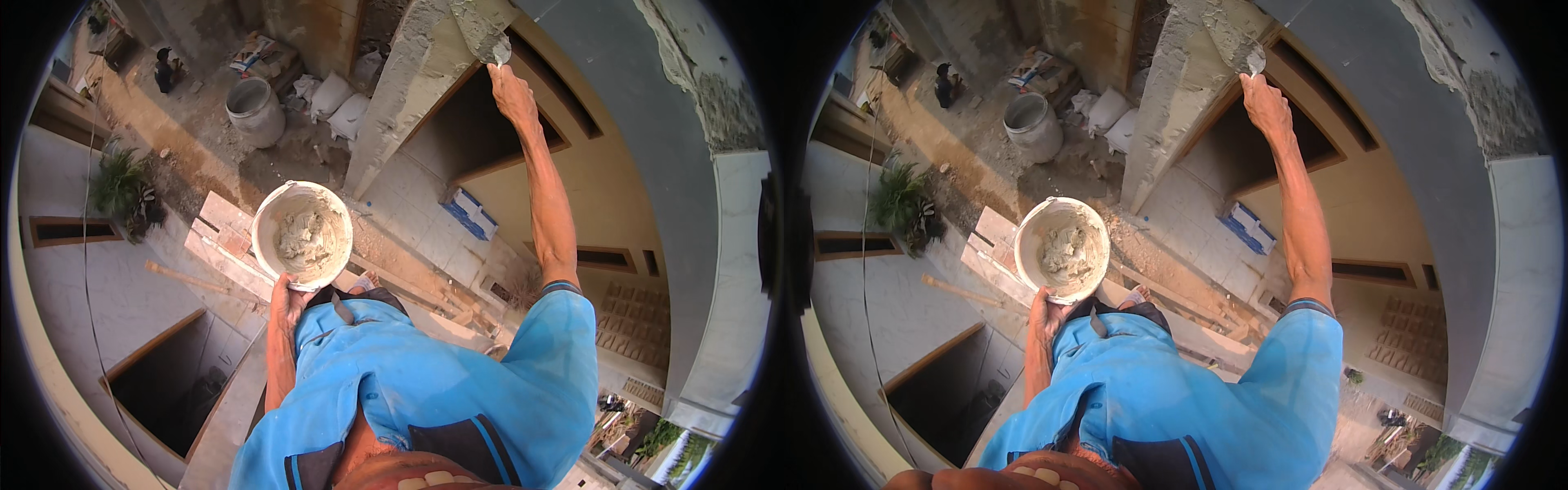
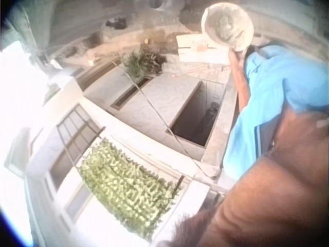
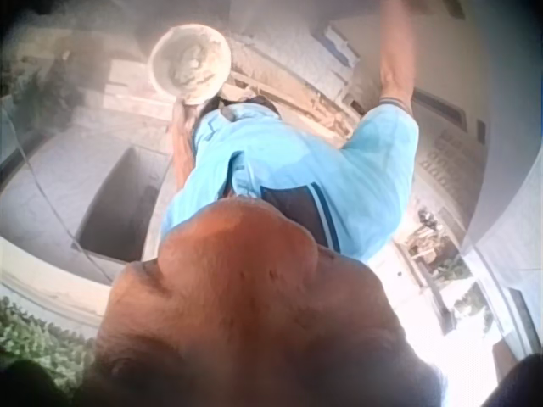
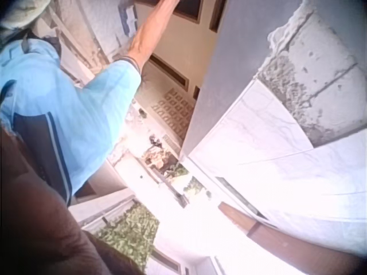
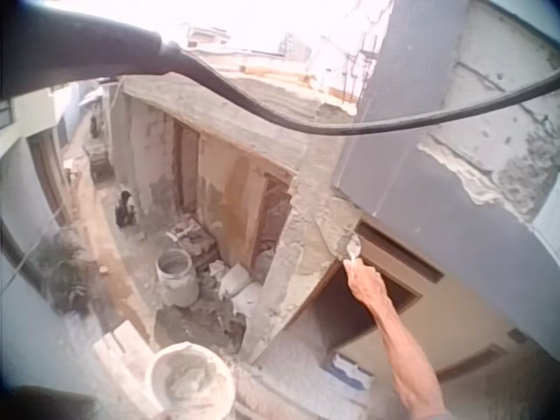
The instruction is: The person scoops plaster from a bucket with a trowel and applies it to a vertical wall surface. They repeatedly smooth the plaster on the wall while standing on a wooden scaffold.
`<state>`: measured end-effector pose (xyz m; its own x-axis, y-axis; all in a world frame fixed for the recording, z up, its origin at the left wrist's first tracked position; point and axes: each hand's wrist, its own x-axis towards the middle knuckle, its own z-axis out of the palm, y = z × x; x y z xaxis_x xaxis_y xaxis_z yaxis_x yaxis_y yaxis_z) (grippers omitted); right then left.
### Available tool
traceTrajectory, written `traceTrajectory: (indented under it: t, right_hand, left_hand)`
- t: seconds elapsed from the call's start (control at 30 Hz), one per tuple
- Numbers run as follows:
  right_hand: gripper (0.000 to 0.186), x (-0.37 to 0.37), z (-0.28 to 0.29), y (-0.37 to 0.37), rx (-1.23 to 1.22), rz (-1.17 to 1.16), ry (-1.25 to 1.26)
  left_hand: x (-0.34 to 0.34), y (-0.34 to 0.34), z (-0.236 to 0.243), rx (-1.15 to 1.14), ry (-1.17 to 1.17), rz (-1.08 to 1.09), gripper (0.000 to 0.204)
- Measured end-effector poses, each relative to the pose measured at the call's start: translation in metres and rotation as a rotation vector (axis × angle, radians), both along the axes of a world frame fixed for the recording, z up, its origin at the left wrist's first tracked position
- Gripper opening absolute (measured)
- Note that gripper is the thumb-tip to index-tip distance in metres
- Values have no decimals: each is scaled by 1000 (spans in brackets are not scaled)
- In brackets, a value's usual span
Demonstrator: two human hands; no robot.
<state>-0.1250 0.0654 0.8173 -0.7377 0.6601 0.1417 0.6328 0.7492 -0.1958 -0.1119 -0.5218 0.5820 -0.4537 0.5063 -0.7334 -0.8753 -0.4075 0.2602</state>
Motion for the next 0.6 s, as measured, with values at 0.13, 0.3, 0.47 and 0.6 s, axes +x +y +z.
traceTrajectory:
  t: [0.13,0.3,0.47,0.6]
  right_hand:
    - [54,1,-47,-6,100,24,-78]
    - [51,10,-68,24,323,129,-243]
    - [51,-1,5,29,458,99,-137]
    - [53,-8,55,11,364,16,-1]
  left_hand:
    - [3,-2,13,-62,62,-39,54]
    - [8,-7,9,-79,56,4,56]
    - [3,-13,0,-101,22,23,58]
    - [-6,-18,-7,-113,19,-1,58]
